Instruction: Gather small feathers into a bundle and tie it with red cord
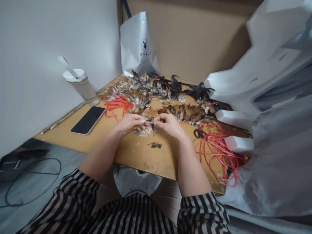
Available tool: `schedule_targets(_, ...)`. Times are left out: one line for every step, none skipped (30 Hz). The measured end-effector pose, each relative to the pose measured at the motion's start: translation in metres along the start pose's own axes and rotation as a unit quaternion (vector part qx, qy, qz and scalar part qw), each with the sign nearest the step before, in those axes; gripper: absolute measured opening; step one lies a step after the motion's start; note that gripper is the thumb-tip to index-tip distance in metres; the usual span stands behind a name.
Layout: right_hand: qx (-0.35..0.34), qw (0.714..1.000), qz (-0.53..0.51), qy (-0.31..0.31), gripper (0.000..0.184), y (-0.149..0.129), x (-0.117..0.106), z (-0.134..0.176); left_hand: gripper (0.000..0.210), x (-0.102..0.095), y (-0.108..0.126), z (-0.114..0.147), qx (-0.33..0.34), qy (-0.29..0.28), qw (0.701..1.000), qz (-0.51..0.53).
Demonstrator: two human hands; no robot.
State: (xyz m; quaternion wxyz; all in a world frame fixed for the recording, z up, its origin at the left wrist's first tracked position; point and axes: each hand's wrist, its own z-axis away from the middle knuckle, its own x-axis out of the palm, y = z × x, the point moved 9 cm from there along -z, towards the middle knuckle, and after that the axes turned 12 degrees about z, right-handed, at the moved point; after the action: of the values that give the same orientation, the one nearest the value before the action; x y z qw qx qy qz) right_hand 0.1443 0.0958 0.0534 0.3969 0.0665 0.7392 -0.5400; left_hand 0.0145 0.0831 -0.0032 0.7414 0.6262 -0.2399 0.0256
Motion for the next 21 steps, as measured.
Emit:
schedule_targets(-0.003, 1.0, 0.002, -0.004, 0.017, -0.0009, 0.0007, 0.0001, 0.027, 0.0005, -0.0012, -0.0001, -0.002, -0.003, 1.0, -0.001)
schedule_targets(-0.005, 1.0, 0.006, -0.005, 0.017, -0.0017, 0.0015, 0.0, 0.028, 0.0008, -0.0022, -0.0003, -0.004, -0.006, 1.0, -0.002)
schedule_targets(-0.007, 1.0, 0.01, -0.005, 0.017, -0.0024, 0.002, -0.0001, 0.028, 0.001, -0.0032, -0.0005, -0.006, -0.009, 1.0, -0.004)
schedule_targets(-0.008, 1.0, 0.015, -0.002, 0.016, -0.003, 0.0023, -0.0002, 0.028, 0.0012, -0.0039, -0.0006, -0.007, -0.011, 1.0, -0.005)
schedule_targets(-0.009, 1.0, 0.018, 0.003, 0.016, -0.0032, 0.0022, -0.0004, 0.028, 0.0012, -0.0043, -0.0007, -0.007, -0.013, 1.0, -0.004)
schedule_targets(-0.01, 1.0, 0.02, 0.007, 0.015, -0.0034, 0.0021, -0.0007, 0.027, 0.0011, -0.0045, -0.0008, -0.005, -0.014, 1.0, -0.002)
schedule_targets(-0.012, 1.0, 0.021, 0.012, 0.015, -0.0036, 0.0021, -0.001, 0.027, 0.0012, -0.0045, -0.0008, -0.004, -0.014, 1.0, 0.002)
schedule_targets(-0.013, 1.0, 0.022, 0.017, 0.015, -0.0034, 0.0019, -0.0013, 0.026, 0.0015, -0.0046, -0.0008, -0.003, -0.015, 1.0, 0.004)
schedule_targets(-0.013, 0.999, 0.023, 0.022, 0.015, -0.0028, 0.0016, -0.0016, 0.026, 0.0018, -0.0048, -0.0008, -0.003, -0.016, 1.0, 0.006)
schedule_targets(-0.011, 0.999, 0.023, 0.028, 0.015, -0.0019, 0.0014, -0.0019, 0.025, 0.0022, -0.0051, -0.0008, -0.004, -0.017, 1.0, 0.007)
schedule_targets(-0.009, 0.999, 0.023, 0.033, 0.016, -0.0008, 0.0011, -0.0022, 0.025, 0.0026, -0.0055, -0.0008, -0.007, -0.017, 1.0, 0.008)
schedule_targets(-0.005, 0.999, 0.022, 0.038, 0.016, 0.0004, 0.0008, -0.0025, 0.024, 0.0028, -0.0059, -0.0009, -0.009, -0.016, 1.0, 0.009)
schedule_targets(-0.001, 0.999, 0.02, 0.044, 0.017, 0.0016, 0.0005, -0.0026, 0.024, 0.003, -0.0062, -0.001, -0.011, -0.014, 1.0, 0.01)
schedule_targets(0.003, 0.999, 0.019, 0.049, 0.018, 0.0027, 0.0001, -0.0026, 0.023, 0.0032, -0.0064, -0.0011, -0.012, -0.013, 1.0, 0.013)
schedule_targets(0.006, 0.998, 0.018, 0.055, 0.018, 0.0035, -0.0003, -0.0026, 0.023, 0.0034, -0.0066, -0.0013, -0.013, -0.011, 1.0, 0.015)
schedule_targets(0.009, 0.998, 0.018, 0.062, 0.019, 0.004, -0.001, -0.0025, 0.022, 0.0036, -0.0067, -0.0014, -0.013, -0.009, 1.0, 0.017)
schedule_targets(0.01, 0.997, 0.018, 0.07, 0.019, 0.0043, -0.0017, -0.0024, 0.021, 0.0035, -0.0067, -0.0017, -0.012, -0.005, 1.0, 0.019)
schedule_targets(0.009, 0.997, 0.018, 0.077, 0.02, 0.0042, -0.0022, -0.0025, 0.02, 0.003, -0.0065, -0.0019, -0.01, 0.001, 1.0, 0.022)
schedule_targets(0.007, 0.996, 0.017, 0.083, 0.02, 0.004, -0.0026, -0.0026, 0.02, 0.0023, -0.0061, -0.0022, -0.008, 0.007, 1.0, 0.027)
schedule_targets(0.005, 0.996, 0.012, 0.092, 0.02, 0.0036, -0.0031, -0.0029, 0.019, 0.0015, -0.0054, -0.0025, -0.005, 0.014, 0.999, 0.035)
schedule_targets(0.003, 0.994, 0.001, 0.107, 0.02, 0.0035, -0.0048, -0.0032, 0.018, 0.0006, -0.0043, -0.0029, -0.001, 0.02, 0.999, 0.046)
